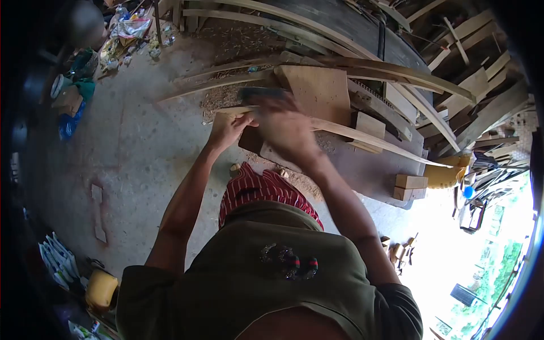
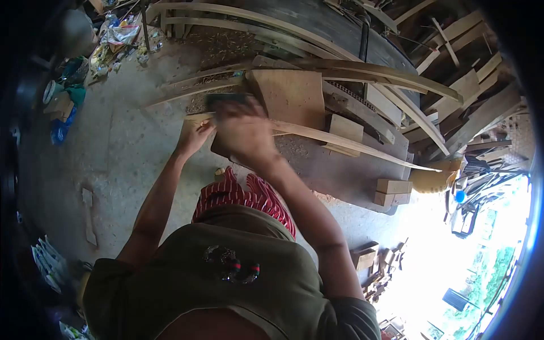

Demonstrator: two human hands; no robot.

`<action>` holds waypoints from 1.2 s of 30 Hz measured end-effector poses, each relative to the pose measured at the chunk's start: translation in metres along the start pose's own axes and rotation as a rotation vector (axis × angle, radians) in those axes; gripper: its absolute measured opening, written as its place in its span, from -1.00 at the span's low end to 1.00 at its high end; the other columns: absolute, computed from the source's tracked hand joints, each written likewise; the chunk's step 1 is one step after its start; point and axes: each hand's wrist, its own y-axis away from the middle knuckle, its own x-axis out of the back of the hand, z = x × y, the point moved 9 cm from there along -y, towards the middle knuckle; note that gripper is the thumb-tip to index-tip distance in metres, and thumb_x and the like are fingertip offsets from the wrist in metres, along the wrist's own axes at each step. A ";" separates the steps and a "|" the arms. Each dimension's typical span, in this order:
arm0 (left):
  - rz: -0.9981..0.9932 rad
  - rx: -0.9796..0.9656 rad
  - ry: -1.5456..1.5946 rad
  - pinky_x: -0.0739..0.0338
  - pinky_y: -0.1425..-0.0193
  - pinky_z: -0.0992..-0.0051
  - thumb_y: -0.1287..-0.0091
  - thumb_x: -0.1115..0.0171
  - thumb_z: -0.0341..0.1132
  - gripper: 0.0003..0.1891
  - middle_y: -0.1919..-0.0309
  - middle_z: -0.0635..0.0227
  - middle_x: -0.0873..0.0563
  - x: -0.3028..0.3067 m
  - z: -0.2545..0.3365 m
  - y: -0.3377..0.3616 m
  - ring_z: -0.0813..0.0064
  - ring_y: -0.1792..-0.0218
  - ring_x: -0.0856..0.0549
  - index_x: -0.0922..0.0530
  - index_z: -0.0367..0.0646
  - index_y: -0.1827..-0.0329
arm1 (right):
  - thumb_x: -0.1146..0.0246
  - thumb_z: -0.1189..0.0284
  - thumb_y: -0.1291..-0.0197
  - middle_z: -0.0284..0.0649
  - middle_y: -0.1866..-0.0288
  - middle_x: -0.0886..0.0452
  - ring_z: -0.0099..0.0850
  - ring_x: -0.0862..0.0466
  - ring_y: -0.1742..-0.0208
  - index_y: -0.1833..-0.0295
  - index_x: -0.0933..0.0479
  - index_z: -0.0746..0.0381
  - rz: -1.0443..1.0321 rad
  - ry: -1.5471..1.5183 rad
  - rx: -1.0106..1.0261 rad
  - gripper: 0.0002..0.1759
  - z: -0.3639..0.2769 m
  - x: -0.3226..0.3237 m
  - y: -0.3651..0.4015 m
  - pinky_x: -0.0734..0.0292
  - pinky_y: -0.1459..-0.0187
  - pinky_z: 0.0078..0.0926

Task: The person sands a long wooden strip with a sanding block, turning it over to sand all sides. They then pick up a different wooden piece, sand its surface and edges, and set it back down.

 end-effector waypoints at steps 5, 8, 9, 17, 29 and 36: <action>0.038 0.023 0.459 -0.72 0.07 0.48 -0.43 -0.30 -0.32 -0.74 0.23 0.22 -0.80 0.014 0.004 0.003 0.48 0.22 -0.78 -0.69 -0.38 0.00 | -0.12 0.38 -0.37 -0.22 -0.12 -0.70 -0.28 -0.69 -0.14 -0.15 -0.60 0.14 -0.050 0.167 -0.383 -0.69 0.174 0.029 0.120 -0.46 -0.25 -0.25; 0.010 0.031 0.423 -0.71 0.07 0.48 -0.43 -0.29 -0.33 -0.75 0.24 0.22 -0.79 0.006 0.004 -0.002 0.47 0.22 -0.78 -0.68 -0.38 0.00 | -0.11 0.40 -0.38 -0.23 -0.12 -0.70 -0.27 -0.67 -0.18 -0.17 -0.58 0.12 -0.086 0.291 -0.503 -0.69 0.177 0.030 0.125 -0.40 -0.31 -0.16; -0.013 0.025 0.415 -0.71 0.07 0.48 -0.43 -0.29 -0.33 -0.75 0.24 0.22 -0.79 -0.002 0.008 -0.003 0.47 0.22 -0.78 -0.68 -0.38 0.00 | -0.11 0.42 -0.36 -0.22 -0.17 -0.67 -0.24 -0.64 -0.21 -0.18 -0.58 0.14 -0.064 0.219 -0.468 -0.68 0.159 0.021 0.107 -0.39 -0.32 -0.14; 0.014 0.016 0.213 -0.71 0.06 0.52 -0.40 -0.34 -0.24 -0.67 0.21 0.20 -0.79 -0.012 0.014 0.000 0.50 0.24 -0.78 -0.66 -0.38 -0.01 | -0.14 0.56 -0.22 -0.10 -0.39 -0.48 -0.13 -0.44 -0.42 -0.39 -0.42 0.17 0.205 -0.238 -0.075 -0.43 0.023 0.008 0.044 -0.25 -0.48 -0.12; 0.004 0.129 0.509 -0.73 0.13 0.53 -0.43 -0.31 -0.28 -0.73 0.21 0.24 -0.80 -0.028 0.009 -0.005 0.51 0.24 -0.79 -0.68 -0.33 -0.02 | -0.11 0.58 -0.20 -0.02 -0.50 -0.35 -0.08 -0.31 -0.53 -0.39 -0.41 0.28 0.238 -0.214 -0.157 -0.42 0.051 -0.024 0.057 -0.14 -0.55 -0.11; 0.054 -0.209 0.326 -0.72 -0.01 0.48 -0.45 -0.23 -0.43 -0.80 0.17 0.22 -0.78 0.005 0.027 -0.012 0.47 0.17 -0.78 -0.68 -0.38 -0.01 | -0.06 0.62 -0.29 0.07 -0.34 -0.51 -0.03 -0.46 -0.40 -0.29 -0.47 0.38 0.311 -0.013 -0.387 -0.56 0.147 0.039 0.106 -0.33 -0.44 -0.17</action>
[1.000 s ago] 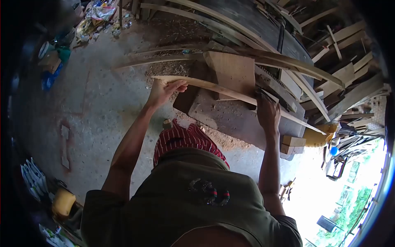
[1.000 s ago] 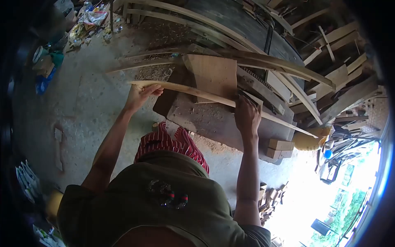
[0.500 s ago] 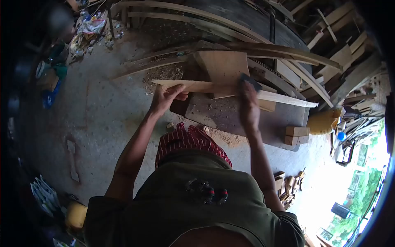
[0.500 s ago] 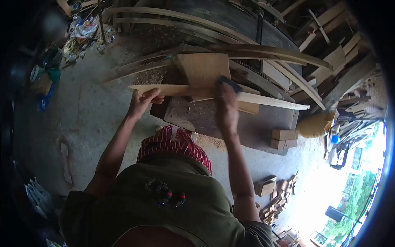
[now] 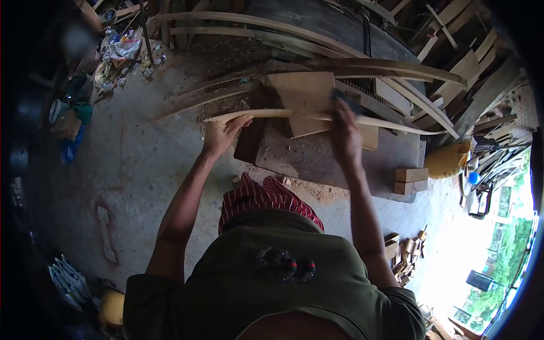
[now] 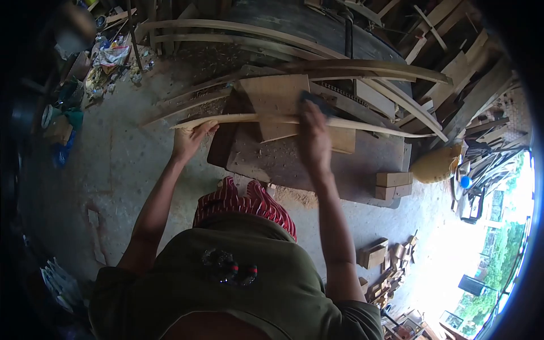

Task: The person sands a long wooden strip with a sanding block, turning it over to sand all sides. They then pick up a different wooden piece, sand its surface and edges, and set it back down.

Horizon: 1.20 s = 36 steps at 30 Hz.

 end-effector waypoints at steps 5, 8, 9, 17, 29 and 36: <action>-0.139 0.087 0.082 -0.74 0.01 0.47 -0.42 -0.27 -0.46 -0.80 0.16 0.20 -0.78 -0.015 0.008 0.002 0.45 0.16 -0.78 -0.68 -0.35 -0.03 | -0.11 0.59 -0.29 0.08 -0.37 -0.47 0.04 -0.44 -0.40 -0.31 -0.47 0.34 0.040 0.168 0.003 -0.54 0.017 0.001 0.019 -0.35 -0.40 -0.10; -0.176 0.155 0.091 -0.72 0.03 0.55 -0.43 -0.25 -0.45 -0.79 0.15 0.22 -0.78 -0.030 0.005 0.000 0.53 0.16 -0.77 -0.67 -0.33 -0.05 | -0.17 0.58 -0.19 0.07 -0.40 -0.44 -0.08 -0.39 -0.47 -0.35 -0.43 0.32 0.007 0.015 0.139 -0.44 -0.077 -0.028 0.005 -0.22 -0.51 -0.14; -0.152 0.170 0.115 -0.71 0.03 0.53 -0.40 -0.29 -0.44 -0.80 0.17 0.25 -0.78 -0.028 -0.003 -0.001 0.52 0.18 -0.77 -0.68 -0.31 -0.03 | -0.17 0.59 -0.15 0.05 -0.41 -0.44 -0.08 -0.41 -0.46 -0.36 -0.43 0.32 -0.039 -0.018 0.222 -0.42 -0.114 -0.035 -0.001 -0.24 -0.50 -0.13; -0.098 0.071 -0.011 -0.66 0.07 0.55 -0.37 -0.32 -0.45 -0.84 0.19 0.32 -0.80 -0.007 0.004 -0.009 0.57 0.18 -0.76 -0.73 -0.26 0.05 | -0.18 0.53 -0.21 -0.01 -0.37 -0.49 -0.09 -0.52 -0.35 -0.24 -0.52 0.33 -0.119 -0.078 0.238 -0.55 -0.102 -0.013 0.006 -0.35 -0.43 -0.13; 0.006 -0.234 -0.787 -0.66 0.07 0.49 -0.29 -0.39 -0.41 -0.85 0.17 0.31 -0.77 0.018 -0.021 -0.003 0.52 0.16 -0.76 -0.73 -0.29 0.14 | -0.20 0.55 -0.13 -0.03 -0.39 -0.48 -0.19 -0.47 -0.42 -0.28 -0.47 0.37 -0.085 -0.127 0.354 -0.47 -0.192 -0.031 -0.008 -0.28 -0.50 -0.23; -0.111 0.220 0.098 -0.72 0.11 0.51 -0.34 -0.39 -0.36 -0.79 0.24 0.21 -0.80 -0.005 0.000 -0.004 0.50 0.26 -0.78 -0.73 -0.34 0.10 | -0.10 0.56 -0.35 0.02 -0.35 -0.51 -0.05 -0.47 -0.40 -0.26 -0.51 0.33 0.016 -0.008 -0.093 -0.62 0.001 0.013 0.019 -0.42 -0.36 -0.19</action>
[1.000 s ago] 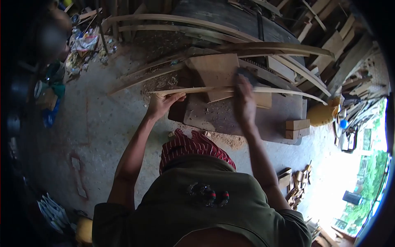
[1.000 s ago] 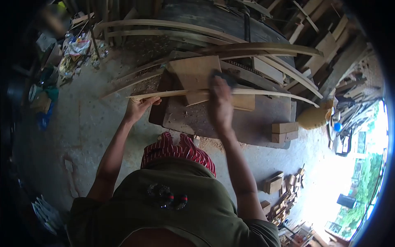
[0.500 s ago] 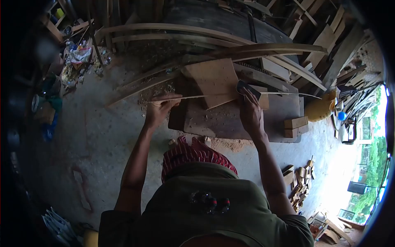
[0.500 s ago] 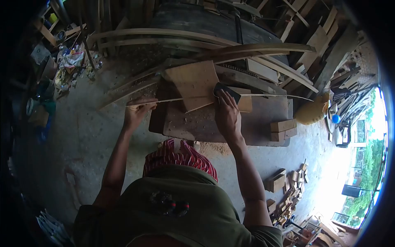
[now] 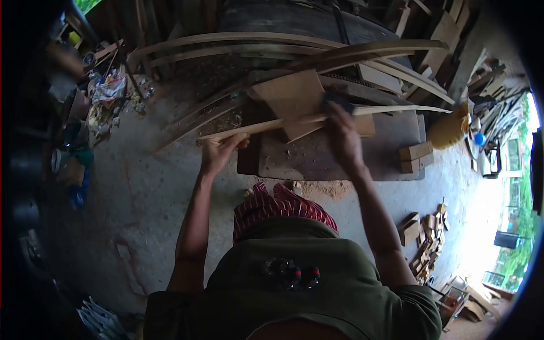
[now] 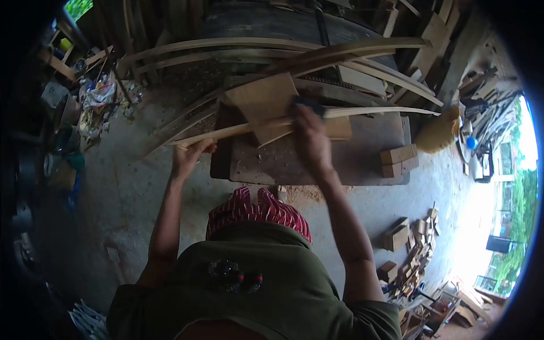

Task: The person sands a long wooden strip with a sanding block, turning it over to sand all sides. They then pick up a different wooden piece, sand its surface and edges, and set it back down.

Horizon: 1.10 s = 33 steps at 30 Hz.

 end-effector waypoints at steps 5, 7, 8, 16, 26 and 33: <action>0.047 0.196 0.158 -0.76 0.08 0.49 -0.38 -0.33 -0.38 -0.58 0.13 0.19 -0.75 -0.014 -0.014 0.013 0.44 0.23 -0.79 -0.53 -0.25 -0.29 | -0.03 0.55 -0.36 0.10 -0.44 -0.40 0.02 -0.34 -0.49 -0.34 -0.42 0.39 0.084 0.005 -0.135 -0.54 0.073 -0.014 0.012 -0.24 -0.48 -0.18; 0.027 0.205 0.216 -0.76 0.09 0.50 -0.38 -0.32 -0.36 -0.53 0.10 0.21 -0.74 -0.020 -0.016 0.015 0.44 0.20 -0.79 -0.48 -0.24 -0.33 | -0.04 0.55 -0.33 0.12 -0.47 -0.36 0.02 -0.29 -0.53 -0.38 -0.39 0.38 0.144 0.009 -0.154 -0.51 0.066 -0.029 0.013 -0.16 -0.52 -0.16; 0.011 0.216 0.273 -0.75 0.09 0.52 -0.38 -0.32 -0.35 -0.49 0.07 0.22 -0.72 -0.022 -0.017 0.016 0.44 0.18 -0.79 -0.43 -0.23 -0.37 | -0.06 0.55 -0.31 0.08 -0.48 -0.35 0.02 -0.30 -0.52 -0.37 -0.39 0.38 0.140 0.032 -0.092 -0.50 0.052 -0.037 0.012 -0.17 -0.53 -0.17; 0.047 0.223 0.311 -0.76 0.03 0.46 -0.60 0.16 0.05 -0.42 -0.06 0.16 -0.68 -0.010 -0.019 0.008 0.40 0.10 -0.77 -0.43 -0.30 -0.35 | -0.22 0.52 -0.18 -0.08 -0.41 -0.45 -0.13 -0.36 -0.50 -0.33 -0.50 0.16 -0.079 -0.261 0.285 -0.46 -0.124 -0.075 0.004 -0.24 -0.52 -0.12; -0.038 0.179 0.082 -0.72 -0.03 0.45 -0.38 -0.37 -0.22 -0.62 0.11 0.19 -0.76 -0.006 -0.017 0.020 0.40 0.12 -0.78 -0.62 -0.34 -0.11 | -0.10 0.60 -0.22 0.01 -0.32 -0.52 -0.06 -0.44 -0.42 -0.27 -0.51 0.27 0.066 0.184 -0.156 -0.54 0.077 -0.018 0.013 -0.34 -0.44 -0.20; -0.006 0.147 -0.126 -0.70 0.13 0.48 -0.33 -0.40 -0.31 -0.76 0.26 0.22 -0.78 -0.007 -0.009 0.007 0.45 0.31 -0.79 -0.69 -0.31 0.09 | -0.26 0.37 -0.14 -0.05 -0.38 -0.47 -0.18 -0.38 -0.48 -0.19 -0.58 0.26 -0.266 0.074 0.333 -0.53 -0.140 -0.095 -0.016 -0.18 -0.51 -0.22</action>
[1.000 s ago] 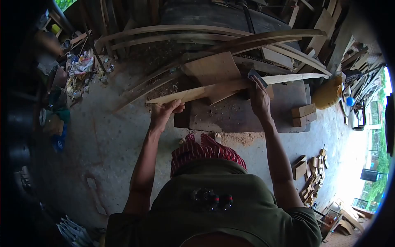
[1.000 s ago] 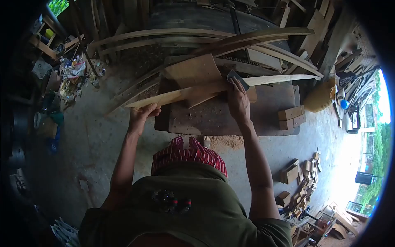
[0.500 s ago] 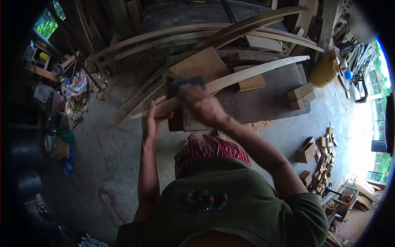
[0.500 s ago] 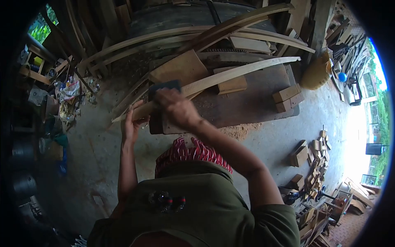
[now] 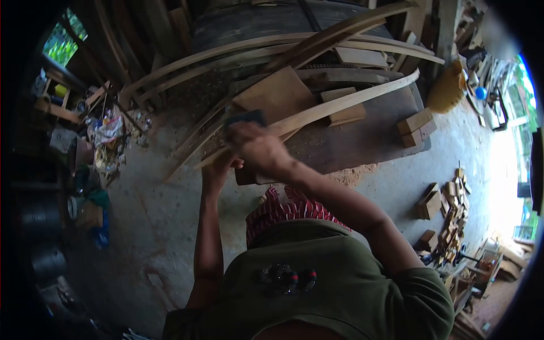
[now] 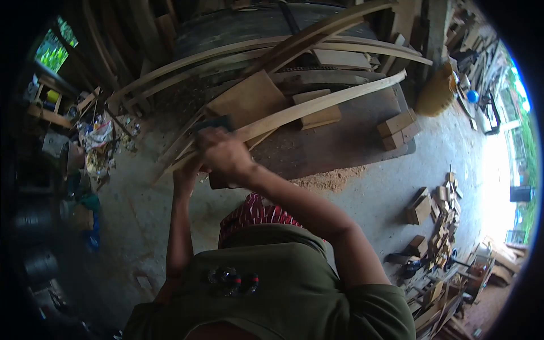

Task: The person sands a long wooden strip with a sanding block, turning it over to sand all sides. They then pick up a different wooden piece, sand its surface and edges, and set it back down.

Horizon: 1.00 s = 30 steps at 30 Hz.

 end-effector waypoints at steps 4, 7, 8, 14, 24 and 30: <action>0.083 -0.078 -0.114 -0.68 0.23 0.49 -0.33 -0.40 -0.28 -0.75 0.36 0.27 -0.77 0.016 0.006 0.000 0.49 0.36 -0.78 -0.69 -0.33 0.12 | -0.27 0.45 -0.12 -0.08 -0.38 -0.48 -0.20 -0.46 -0.41 -0.31 -0.48 0.27 -0.047 -0.088 -0.012 -0.42 0.003 0.029 0.001 -0.32 -0.46 -0.28; 0.089 -0.070 -0.013 -0.69 0.22 0.51 -0.36 -0.38 -0.29 -0.75 0.36 0.28 -0.77 0.010 0.020 0.003 0.50 0.36 -0.77 -0.69 -0.34 0.10 | -0.19 0.52 -0.21 -0.08 -0.33 -0.51 -0.18 -0.52 -0.33 -0.25 -0.51 0.30 0.138 -0.046 -0.160 -0.54 0.091 0.044 0.047 -0.45 -0.35 -0.26; 0.086 -0.090 -0.043 -0.69 0.21 0.52 -0.37 -0.37 -0.30 -0.75 0.36 0.27 -0.77 0.010 0.020 0.003 0.51 0.36 -0.77 -0.69 -0.35 0.07 | -0.16 0.55 -0.22 -0.08 -0.32 -0.51 -0.17 -0.52 -0.32 -0.24 -0.51 0.31 0.154 -0.016 -0.241 -0.56 0.114 0.059 0.066 -0.44 -0.35 -0.24; 0.052 -0.055 -0.014 -0.69 0.19 0.52 -0.38 -0.36 -0.32 -0.76 0.35 0.27 -0.77 -0.006 0.017 0.003 0.53 0.36 -0.76 -0.69 -0.34 0.05 | -0.15 0.55 -0.21 -0.08 -0.48 -0.38 -0.23 -0.38 -0.49 -0.29 -0.48 0.28 0.026 0.050 -0.351 -0.51 0.100 0.043 0.061 -0.29 -0.48 -0.26; 0.034 -0.184 -0.075 -0.69 0.18 0.55 -0.38 -0.31 -0.45 -0.83 0.31 0.28 -0.77 -0.008 0.035 0.015 0.55 0.32 -0.76 -0.70 -0.36 0.06 | -0.13 0.52 -0.23 -0.10 -0.32 -0.54 -0.16 -0.57 -0.29 -0.26 -0.51 0.25 0.220 0.014 -0.344 -0.55 0.125 0.067 0.081 -0.46 -0.34 -0.26; 0.000 -0.274 -0.089 -0.67 0.20 0.56 -0.40 -0.30 -0.45 -0.84 0.29 0.28 -0.78 -0.024 0.043 0.013 0.54 0.31 -0.76 -0.71 -0.35 0.06 | -0.11 0.56 -0.15 -0.14 -0.34 -0.53 -0.30 -0.47 -0.41 -0.20 -0.57 0.20 0.079 0.096 -0.398 -0.54 0.089 0.050 0.059 -0.31 -0.44 -0.31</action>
